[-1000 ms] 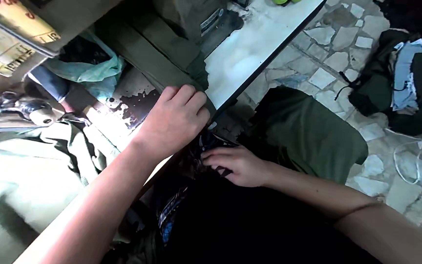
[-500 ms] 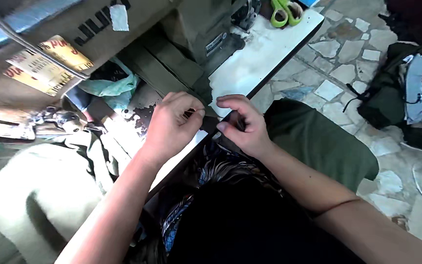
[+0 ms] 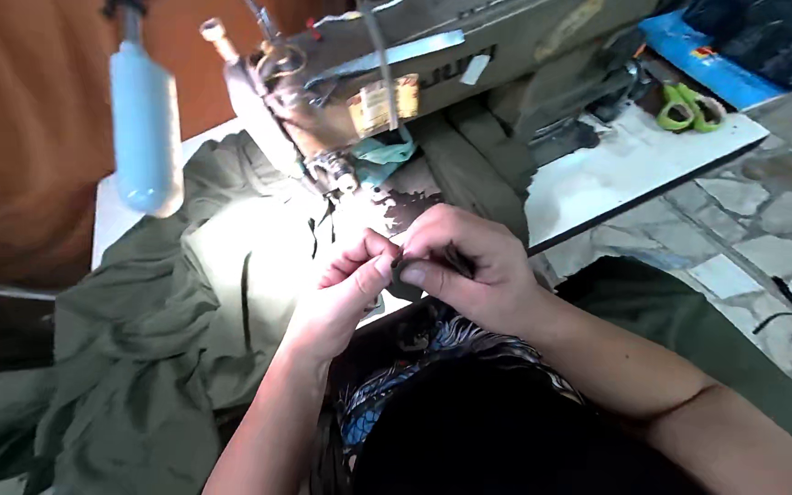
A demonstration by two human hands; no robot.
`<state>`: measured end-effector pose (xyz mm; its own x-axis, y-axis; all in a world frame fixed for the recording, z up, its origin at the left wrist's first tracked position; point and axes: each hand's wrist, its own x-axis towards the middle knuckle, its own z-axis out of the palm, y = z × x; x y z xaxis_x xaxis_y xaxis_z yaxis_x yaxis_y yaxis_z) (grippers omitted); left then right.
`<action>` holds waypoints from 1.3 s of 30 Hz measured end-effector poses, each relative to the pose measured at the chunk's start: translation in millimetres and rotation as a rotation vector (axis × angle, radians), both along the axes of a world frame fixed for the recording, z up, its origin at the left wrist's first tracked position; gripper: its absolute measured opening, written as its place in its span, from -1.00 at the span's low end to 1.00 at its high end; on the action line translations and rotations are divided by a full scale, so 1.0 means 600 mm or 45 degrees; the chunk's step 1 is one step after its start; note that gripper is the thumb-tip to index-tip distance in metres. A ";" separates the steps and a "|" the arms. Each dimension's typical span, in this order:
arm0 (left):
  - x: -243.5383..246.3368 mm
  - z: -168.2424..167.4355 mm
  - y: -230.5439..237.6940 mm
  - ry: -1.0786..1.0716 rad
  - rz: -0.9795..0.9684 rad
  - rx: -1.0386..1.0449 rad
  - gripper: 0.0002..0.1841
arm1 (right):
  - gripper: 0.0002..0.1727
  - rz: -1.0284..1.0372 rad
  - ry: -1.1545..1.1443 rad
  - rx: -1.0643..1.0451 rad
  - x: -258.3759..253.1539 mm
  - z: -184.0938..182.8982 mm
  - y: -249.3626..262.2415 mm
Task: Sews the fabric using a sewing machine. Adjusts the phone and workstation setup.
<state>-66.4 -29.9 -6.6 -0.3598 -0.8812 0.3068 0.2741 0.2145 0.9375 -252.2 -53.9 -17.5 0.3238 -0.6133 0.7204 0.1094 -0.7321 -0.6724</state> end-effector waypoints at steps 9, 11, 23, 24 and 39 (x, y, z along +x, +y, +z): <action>0.057 -0.011 0.020 0.026 0.038 0.189 -0.93 | -0.87 0.051 0.168 0.070 0.047 0.006 0.006; 0.062 -0.008 0.030 -0.153 0.220 0.046 -0.92 | -0.91 0.024 0.196 0.089 0.048 0.011 0.001; 0.052 -0.027 0.032 -0.175 0.752 -0.203 -0.83 | -0.82 0.000 0.157 0.101 0.066 -0.062 -0.003; 0.049 -0.029 0.030 -0.151 0.774 -0.181 -0.80 | -0.81 -0.007 0.165 0.070 0.070 -0.075 0.000; 0.033 -0.048 0.017 0.283 0.799 0.161 -0.86 | -0.90 -0.075 0.138 0.169 0.066 -0.095 0.002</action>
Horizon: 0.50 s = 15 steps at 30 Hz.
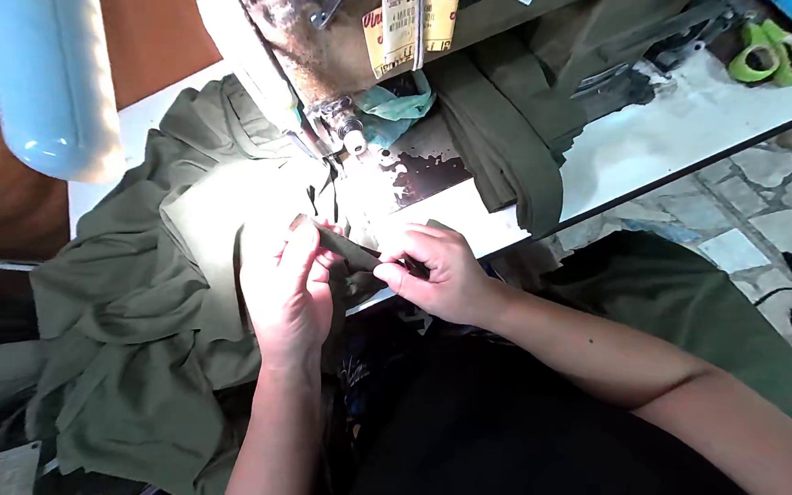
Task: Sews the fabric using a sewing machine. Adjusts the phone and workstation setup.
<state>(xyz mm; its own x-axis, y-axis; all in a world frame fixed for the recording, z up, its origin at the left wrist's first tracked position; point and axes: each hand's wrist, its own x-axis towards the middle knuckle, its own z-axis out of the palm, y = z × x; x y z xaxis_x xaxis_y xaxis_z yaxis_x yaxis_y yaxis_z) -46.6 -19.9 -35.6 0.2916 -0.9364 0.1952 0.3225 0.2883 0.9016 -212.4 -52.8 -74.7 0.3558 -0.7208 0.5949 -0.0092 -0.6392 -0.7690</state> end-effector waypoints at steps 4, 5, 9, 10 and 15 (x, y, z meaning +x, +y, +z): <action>0.004 -0.001 -0.002 -0.130 0.005 -0.050 -0.84 | -0.85 -0.042 -0.007 0.020 0.002 -0.002 -0.001; 0.006 -0.001 -0.002 -0.179 0.002 -0.066 -0.84 | -0.85 -0.043 -0.014 0.036 0.003 -0.002 0.000; 0.034 0.031 0.029 -0.459 -0.241 -0.200 -0.92 | -0.96 0.231 -0.080 0.430 -0.019 0.034 0.034; 0.045 0.044 0.039 -0.516 -0.365 -0.273 -0.92 | -0.88 0.409 -0.092 0.518 -0.034 0.052 0.046; 0.072 0.036 -0.001 -0.744 -0.460 -0.058 -0.92 | -0.84 0.426 0.461 0.263 -0.034 0.053 0.016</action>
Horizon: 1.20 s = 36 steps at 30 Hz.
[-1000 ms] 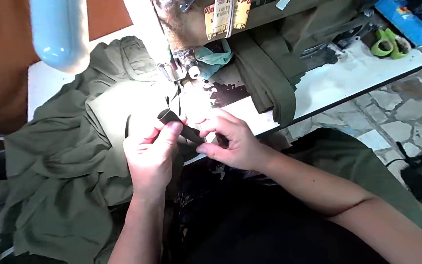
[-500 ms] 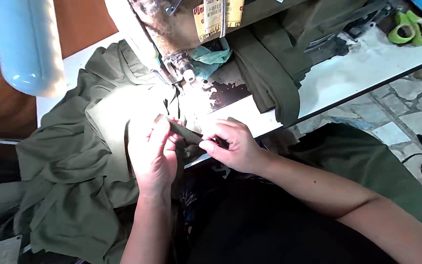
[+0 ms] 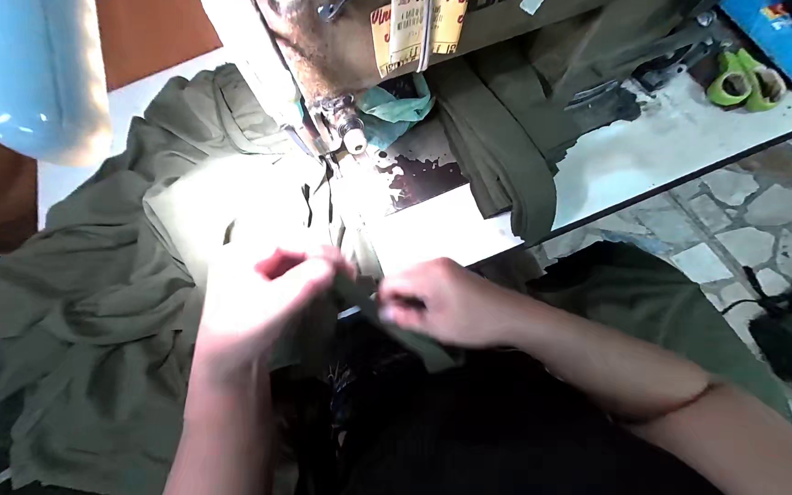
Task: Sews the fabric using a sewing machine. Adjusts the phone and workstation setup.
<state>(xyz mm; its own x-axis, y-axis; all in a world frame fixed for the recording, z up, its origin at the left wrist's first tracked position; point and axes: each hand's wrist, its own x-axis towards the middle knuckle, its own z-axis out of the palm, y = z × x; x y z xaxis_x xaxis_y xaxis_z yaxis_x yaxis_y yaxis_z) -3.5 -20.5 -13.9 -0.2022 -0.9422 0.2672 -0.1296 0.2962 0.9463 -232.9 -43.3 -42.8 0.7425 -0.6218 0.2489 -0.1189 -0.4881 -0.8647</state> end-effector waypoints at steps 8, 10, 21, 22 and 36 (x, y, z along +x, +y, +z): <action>0.009 -0.074 -0.087 -1.096 0.271 -0.051 -0.70 | -0.90 -0.079 0.562 0.009 0.038 -0.041 -0.066; -0.003 -0.084 -0.091 -1.075 0.238 -0.238 -0.74 | -0.92 -0.065 0.552 0.039 0.029 -0.041 -0.064; -0.008 -0.146 -0.108 -1.294 0.139 -0.375 -0.71 | -0.87 -0.139 0.626 0.048 0.052 -0.033 -0.062; -0.007 -0.147 -0.112 -1.290 0.142 -0.385 -0.71 | -0.86 -0.147 0.633 0.042 0.056 -0.032 -0.064; -0.002 -0.120 -0.102 -1.177 0.207 -0.270 -0.74 | -0.90 -0.225 0.469 0.037 0.050 -0.052 -0.067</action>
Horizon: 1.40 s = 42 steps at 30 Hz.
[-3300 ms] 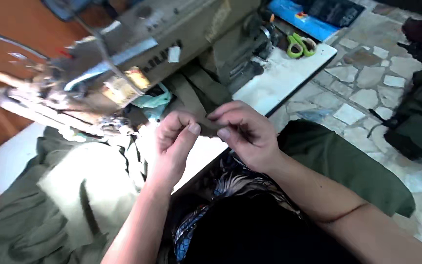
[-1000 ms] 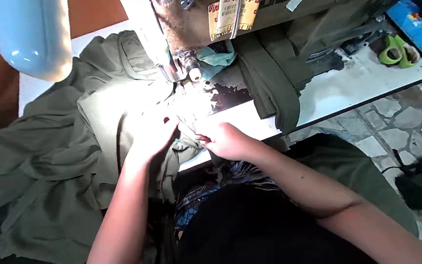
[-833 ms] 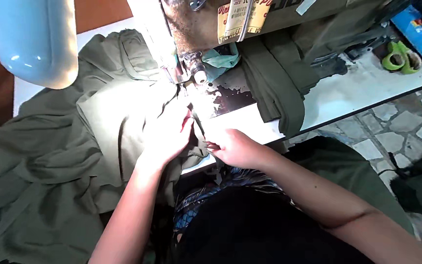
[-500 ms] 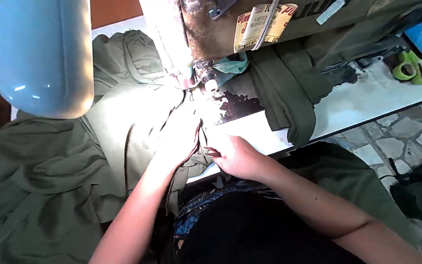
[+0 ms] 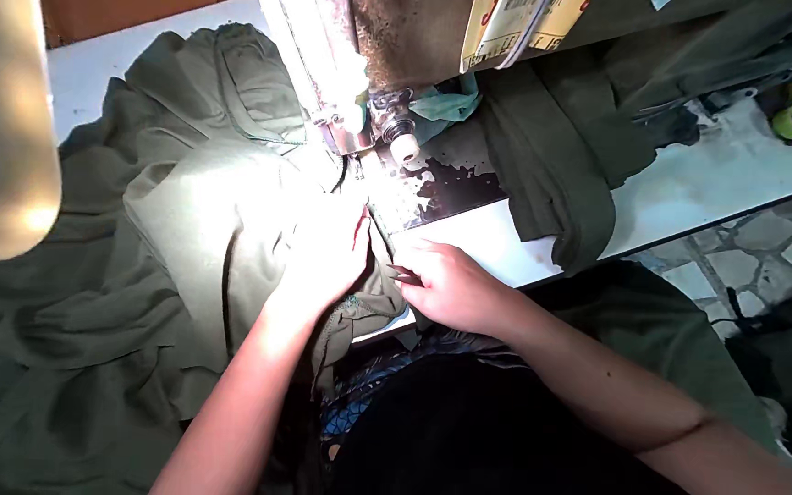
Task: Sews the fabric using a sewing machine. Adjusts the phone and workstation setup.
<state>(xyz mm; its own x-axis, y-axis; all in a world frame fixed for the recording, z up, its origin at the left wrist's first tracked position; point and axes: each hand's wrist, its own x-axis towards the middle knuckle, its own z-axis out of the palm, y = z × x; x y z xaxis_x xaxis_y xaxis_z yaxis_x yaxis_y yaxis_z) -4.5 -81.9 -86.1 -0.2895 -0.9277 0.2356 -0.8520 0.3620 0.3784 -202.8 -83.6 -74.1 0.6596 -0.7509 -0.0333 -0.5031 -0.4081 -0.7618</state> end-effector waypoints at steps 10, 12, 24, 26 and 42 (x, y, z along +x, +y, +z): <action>-0.003 0.015 -0.059 -0.056 0.112 0.106 -0.78 | -0.77 -0.121 0.082 0.143 0.019 0.016 -0.023; -0.002 0.010 -0.066 -0.075 0.111 0.101 -0.79 | -0.73 -0.152 0.100 0.159 0.022 0.019 -0.024; -0.007 0.046 -0.096 -0.098 0.312 0.511 -0.74 | -0.72 -0.176 0.110 0.195 0.025 0.021 -0.026; -0.007 0.053 -0.103 -0.096 0.346 0.577 -0.74 | -0.71 -0.165 0.103 0.184 0.025 0.021 -0.026; -0.017 0.058 -0.102 -0.022 0.420 0.612 -0.78 | -0.32 0.371 0.707 -0.178 0.025 0.044 -0.075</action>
<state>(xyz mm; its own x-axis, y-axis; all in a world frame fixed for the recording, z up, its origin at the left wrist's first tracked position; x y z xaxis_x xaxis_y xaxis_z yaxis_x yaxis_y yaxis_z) -14.9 -143.0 -51.2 0.0331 -0.9712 -0.2361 -0.8981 -0.1325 0.4194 -188.1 -128.3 -47.7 0.7497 -0.5657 -0.3434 -0.6610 -0.6642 -0.3491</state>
